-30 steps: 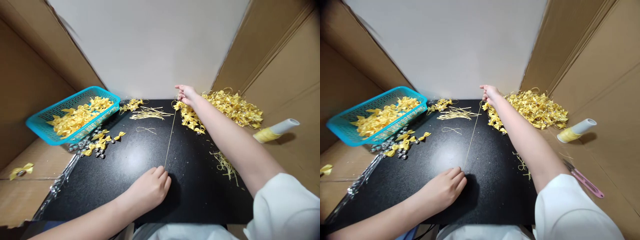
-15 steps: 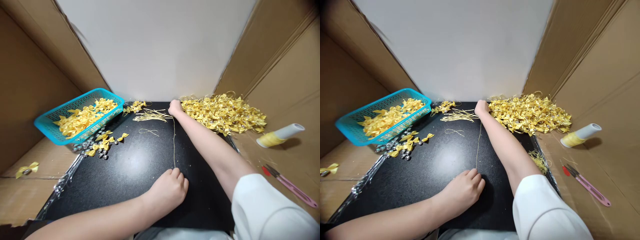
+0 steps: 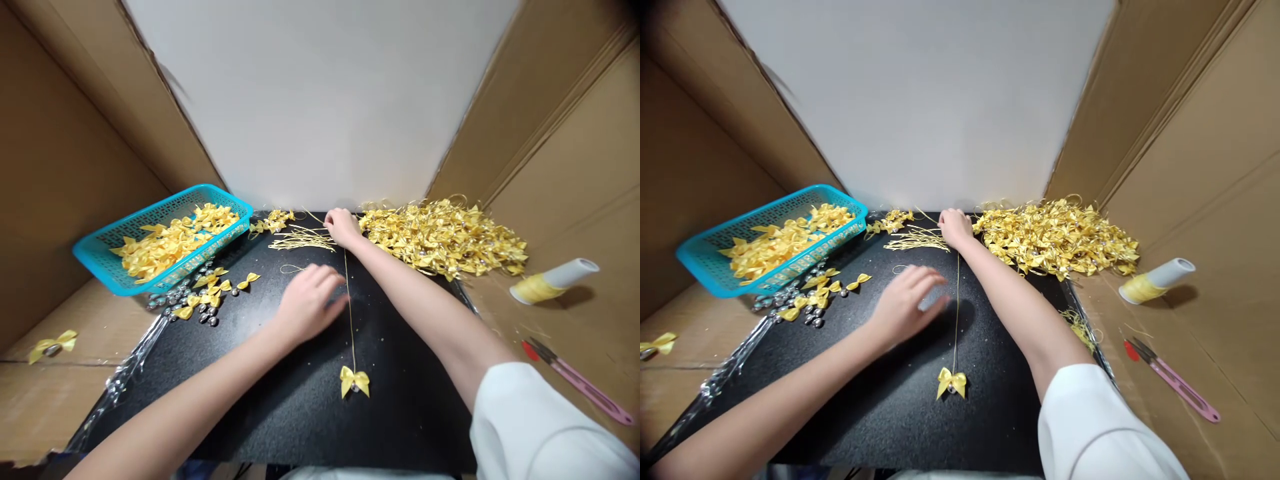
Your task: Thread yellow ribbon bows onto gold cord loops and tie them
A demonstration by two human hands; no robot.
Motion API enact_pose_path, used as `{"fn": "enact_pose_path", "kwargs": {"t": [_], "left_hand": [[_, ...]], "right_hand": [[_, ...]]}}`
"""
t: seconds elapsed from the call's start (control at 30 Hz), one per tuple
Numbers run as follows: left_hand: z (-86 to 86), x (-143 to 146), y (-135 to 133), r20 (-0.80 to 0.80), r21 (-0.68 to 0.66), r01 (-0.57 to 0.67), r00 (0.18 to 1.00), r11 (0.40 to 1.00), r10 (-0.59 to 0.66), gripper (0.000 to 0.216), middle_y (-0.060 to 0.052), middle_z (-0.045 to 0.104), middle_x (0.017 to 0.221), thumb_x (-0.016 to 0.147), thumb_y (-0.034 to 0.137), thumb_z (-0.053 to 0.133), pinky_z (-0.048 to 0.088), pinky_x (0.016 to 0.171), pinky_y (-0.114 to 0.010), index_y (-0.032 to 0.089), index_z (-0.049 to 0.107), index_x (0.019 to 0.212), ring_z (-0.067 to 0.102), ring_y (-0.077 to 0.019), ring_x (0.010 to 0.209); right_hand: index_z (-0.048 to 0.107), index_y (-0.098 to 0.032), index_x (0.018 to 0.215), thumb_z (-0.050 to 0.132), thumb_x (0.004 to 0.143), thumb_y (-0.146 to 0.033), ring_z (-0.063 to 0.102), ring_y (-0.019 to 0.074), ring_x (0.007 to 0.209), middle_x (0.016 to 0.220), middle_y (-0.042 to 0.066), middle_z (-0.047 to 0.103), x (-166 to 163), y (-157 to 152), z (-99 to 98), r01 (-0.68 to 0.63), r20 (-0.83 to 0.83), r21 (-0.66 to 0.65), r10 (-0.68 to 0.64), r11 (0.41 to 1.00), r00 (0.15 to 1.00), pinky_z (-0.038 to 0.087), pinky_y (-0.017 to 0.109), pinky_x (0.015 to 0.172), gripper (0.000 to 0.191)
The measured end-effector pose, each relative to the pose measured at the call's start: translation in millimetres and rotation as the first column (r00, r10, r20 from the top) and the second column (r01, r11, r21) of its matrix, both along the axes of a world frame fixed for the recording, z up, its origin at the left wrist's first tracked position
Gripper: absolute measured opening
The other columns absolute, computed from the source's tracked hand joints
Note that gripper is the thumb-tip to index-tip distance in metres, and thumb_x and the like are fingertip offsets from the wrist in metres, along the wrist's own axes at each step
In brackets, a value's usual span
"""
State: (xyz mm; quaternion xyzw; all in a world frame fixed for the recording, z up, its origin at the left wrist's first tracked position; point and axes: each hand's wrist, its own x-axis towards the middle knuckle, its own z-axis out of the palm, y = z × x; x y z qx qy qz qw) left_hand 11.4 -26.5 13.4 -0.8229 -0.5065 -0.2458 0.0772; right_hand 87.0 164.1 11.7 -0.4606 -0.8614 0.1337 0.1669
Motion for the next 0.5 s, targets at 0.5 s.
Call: {"fn": "enact_pose_path", "kwargs": {"t": [0.5], "left_hand": [[13.3, -48.4, 26.2, -0.242, -0.101, -0.439, 0.881, 0.893, 0.406, 0.036, -0.01, 0.064, 0.072, 0.098, 0.031, 0.032, 0.041, 0.062, -0.032, 0.016, 0.061, 0.081, 0.061, -0.0237, 0.072]], "right_hand": [[0.062, -0.014, 0.089, 0.045, 0.096, -0.018, 0.049, 0.0189, 0.088, 0.093, 0.008, 0.062, 53.4, -70.7, 1.5, -0.341, -0.149, 0.258, 0.386, 0.904, 0.91, 0.038, 0.032, 0.083, 0.019]]}}
